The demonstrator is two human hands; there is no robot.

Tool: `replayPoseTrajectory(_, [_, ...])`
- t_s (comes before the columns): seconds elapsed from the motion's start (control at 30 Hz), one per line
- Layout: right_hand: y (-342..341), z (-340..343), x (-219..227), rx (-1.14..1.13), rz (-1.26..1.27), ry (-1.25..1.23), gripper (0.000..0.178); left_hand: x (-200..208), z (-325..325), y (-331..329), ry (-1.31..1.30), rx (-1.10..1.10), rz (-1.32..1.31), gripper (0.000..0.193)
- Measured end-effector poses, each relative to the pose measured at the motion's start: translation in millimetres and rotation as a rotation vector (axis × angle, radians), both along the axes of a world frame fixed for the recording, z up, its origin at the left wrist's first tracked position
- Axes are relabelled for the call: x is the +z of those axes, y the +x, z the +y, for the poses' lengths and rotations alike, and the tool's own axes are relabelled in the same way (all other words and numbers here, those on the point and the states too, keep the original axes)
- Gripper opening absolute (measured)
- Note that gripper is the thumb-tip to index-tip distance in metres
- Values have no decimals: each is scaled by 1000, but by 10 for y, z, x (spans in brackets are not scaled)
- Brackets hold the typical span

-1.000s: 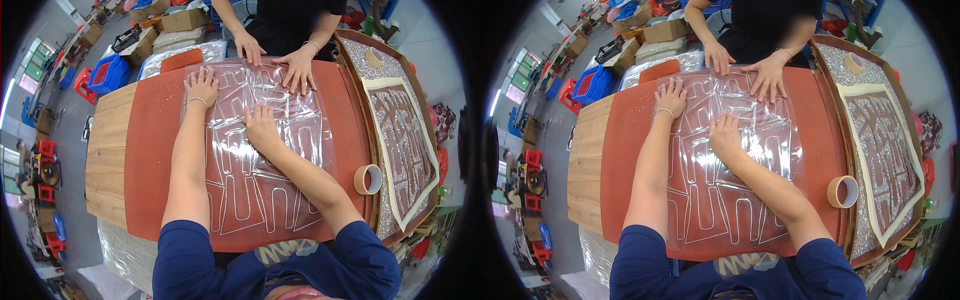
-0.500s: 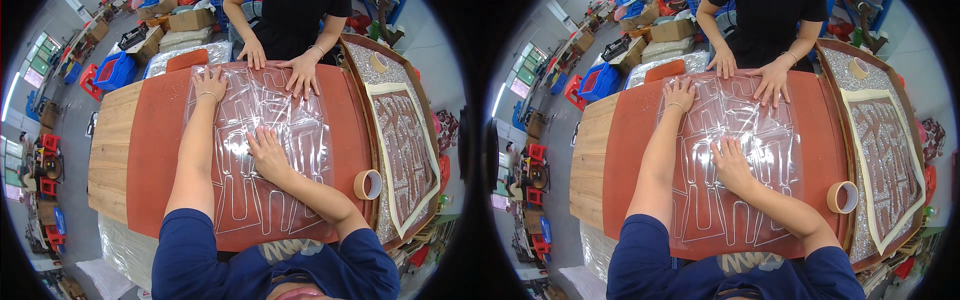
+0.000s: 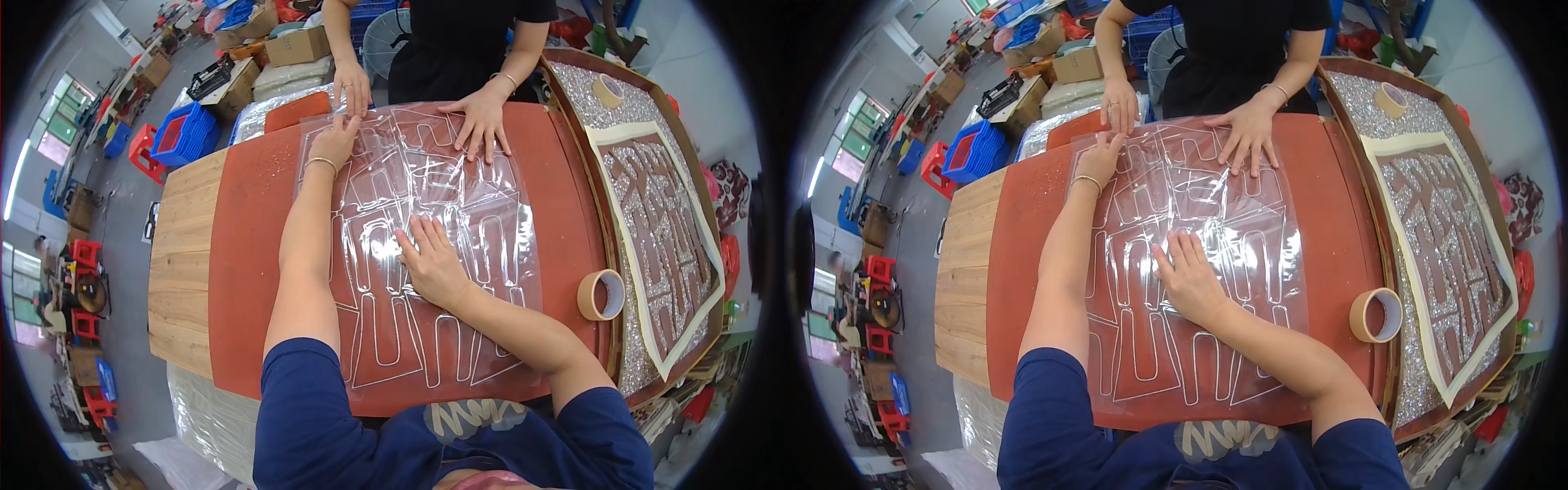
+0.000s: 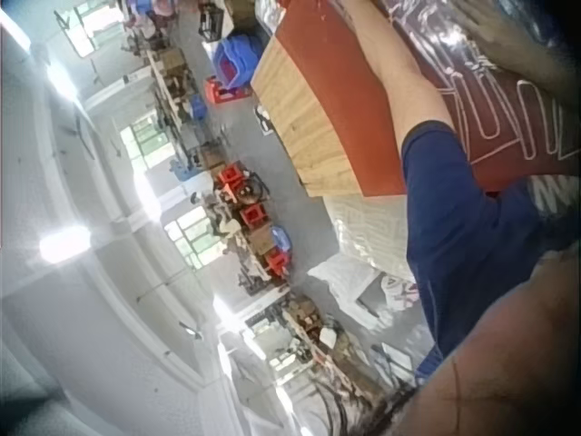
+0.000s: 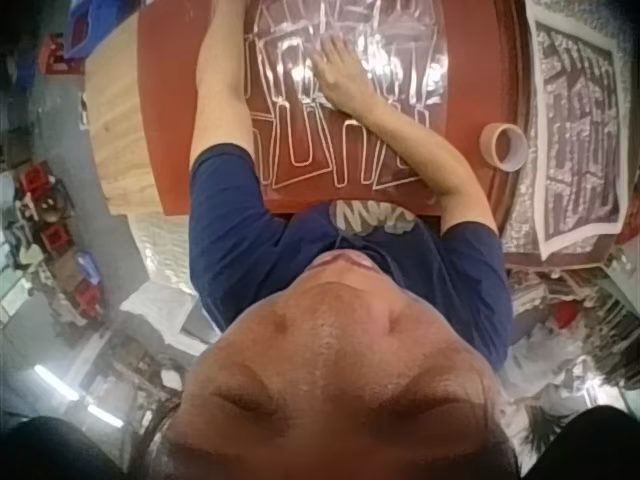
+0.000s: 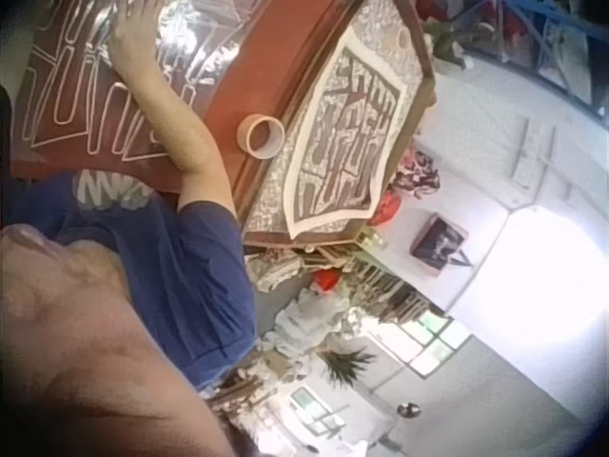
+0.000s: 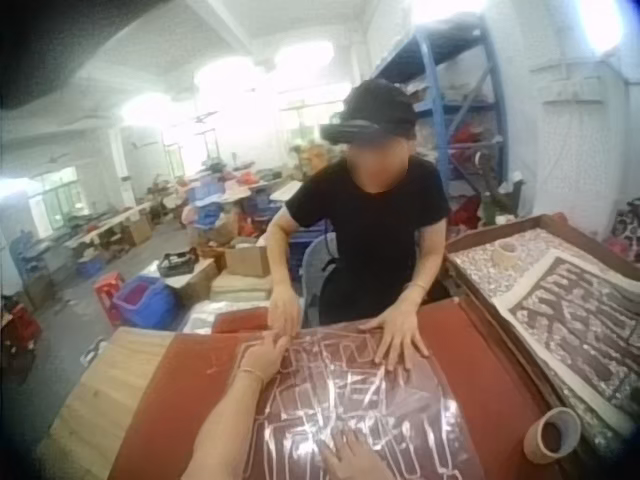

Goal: Applying transfer film to decorative shoe upper components on a manufacturing table.

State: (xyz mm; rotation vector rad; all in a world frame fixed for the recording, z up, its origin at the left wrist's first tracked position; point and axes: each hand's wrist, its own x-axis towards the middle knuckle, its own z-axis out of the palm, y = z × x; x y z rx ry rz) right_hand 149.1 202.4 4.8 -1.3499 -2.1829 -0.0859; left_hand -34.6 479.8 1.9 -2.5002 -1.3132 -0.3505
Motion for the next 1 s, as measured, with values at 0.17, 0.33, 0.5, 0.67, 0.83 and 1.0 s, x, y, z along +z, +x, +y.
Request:
replayPoseTrajectory(0.17, [46,4,-19,3,-23,10,42,79,3,81,24,-83,129,26])
replayPoseTrajectory(0.33, [14,22,-16,32,41,23,40,-51,66,-69,160,-149,43,23])
replayPoseTrajectory(0.5, [131,6,-8,58,107,101,39,28,-364,-163,189,-284,106,21])
replayPoseTrajectory(0.67, [82,-26,46,73,140,166,35,446,-146,-249,230,-504,280,23])
replayPoseTrajectory(0.83, [147,-51,41,67,161,202,35,920,65,70,-229,-175,362,26])
replayPoseTrajectory(1.0, [110,-70,123,93,196,213,35,564,423,-190,103,-221,533,42])
